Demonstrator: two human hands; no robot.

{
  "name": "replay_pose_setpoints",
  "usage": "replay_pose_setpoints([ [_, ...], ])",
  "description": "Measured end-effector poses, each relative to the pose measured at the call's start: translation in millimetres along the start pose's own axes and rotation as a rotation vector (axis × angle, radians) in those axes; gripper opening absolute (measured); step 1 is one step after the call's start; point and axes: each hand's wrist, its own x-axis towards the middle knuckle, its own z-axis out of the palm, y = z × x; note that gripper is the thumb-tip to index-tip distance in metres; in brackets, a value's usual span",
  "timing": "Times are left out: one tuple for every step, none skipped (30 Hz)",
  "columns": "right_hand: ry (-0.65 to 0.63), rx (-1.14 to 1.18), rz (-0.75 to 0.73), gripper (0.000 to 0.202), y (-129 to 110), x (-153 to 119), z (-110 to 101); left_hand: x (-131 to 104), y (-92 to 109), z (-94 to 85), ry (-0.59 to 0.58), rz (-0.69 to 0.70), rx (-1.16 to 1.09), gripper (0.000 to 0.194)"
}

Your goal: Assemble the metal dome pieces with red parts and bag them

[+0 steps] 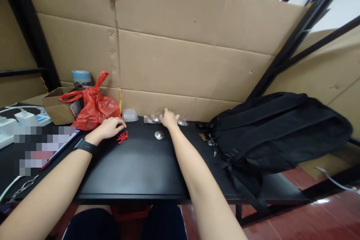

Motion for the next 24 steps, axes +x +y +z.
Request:
replay_pose_setpoints([
  [0.009,-0.044,-0.029,0.033,4,-4,-1,0,0,0.0,-0.003,0.01,0.001,0.022],
  [-0.006,-0.056,-0.072,0.029,8,-9,-2,0,0,-0.1,-0.006,0.014,0.01,0.023],
  [-0.078,-0.027,-0.139,0.027,14,-15,-4,0,0,-0.7,-0.01,0.012,0.024,0.022],
  [-0.151,0.007,-0.187,0.025,19,-21,-7,-1,1,-1.7,-0.01,0.007,0.041,0.021],
  [-0.224,0.041,-0.233,0.026,24,-28,-9,-3,3,-3.2,-0.006,0.002,0.06,0.02],
  [-0.315,0.104,-0.304,0.032,29,-35,-12,-4,6,-5.3,-0.006,-0.001,0.077,0.018],
  [-0.379,0.16,-0.35,0.04,34,-42,-14,-6,10,-7.8,-0.007,-0.004,0.088,0.016],
  [-0.412,0.197,-0.378,0.047,37,-48,-15,-9,14,-10.5,-0.023,0.001,0.093,0.015],
  [-0.417,0.217,-0.403,0.052,40,-54,-16,-11,19,-13.4,-0.068,-0.001,0.089,0.014],
  [-0.416,0.225,-0.417,0.053,42,-59,-16,-12,23,-16.1,-0.118,-0.008,0.078,0.015],
  [-0.417,0.223,-0.425,0.05,42,-63,-16,-14,28,-18.6,-0.153,-0.008,0.068,0.015],
  [-0.411,0.214,-0.431,0.048,42,-67,-16,-15,33,-20.7,-0.188,-0.019,0.072,0.017],
  [-0.403,0.204,-0.435,0.046,41,-69,-16,-16,37,-22.4,-0.214,-0.03,0.082,0.018],
  [-0.395,0.193,-0.443,0.045,39,-71,-16,-16,40,-23.7,-0.231,-0.043,0.099,0.018],
  [-0.387,0.183,-0.455,0.044,36,-72,-16,-17,43,-24.6,-0.243,-0.059,0.12,0.018],
  [-0.379,0.175,-0.468,0.042,34,-73,-16,-17,46,-25.2,-0.251,-0.072,0.143,0.017],
  [-0.373,0.169,-0.481,0.04,32,-73,-16,-18,49,-25.6,-0.252,-0.081,0.164,0.015],
  [-0.369,0.165,-0.491,0.036,30,-74,-17,-18,51,-25.8,-0.249,-0.086,0.183,0.013],
  [-0.365,0.165,-0.496,0.034,28,-74,-17,-19,53,-25.6,-0.244,-0.089,0.2,0.011],
  [-0.363,0.17,-0.497,0.032,27,-75,-17,-19,54,-25.1,-0.236,-0.093,0.216,0.011],
  [-0.362,0.181,-0.496,0.031,27,-75,-18,-19,55,-24.2,-0.226,-0.102,0.232,0.011],
  [-0.362,0.198,-0.496,0.03,27,-75,-19,-19,55,-22.8,-0.211,-0.116,0.249,0.014],
  [-0.361,0.216,-0.495,0.03,27,-76,-19,-19,53,-20.9,-0.192,-0.135,0.265,0.017],
  [-0.356,0.233,-0.492,0.029,27,-76,-20,-19,52,-18.6,-0.169,-0.155,0.275,0.022],
])
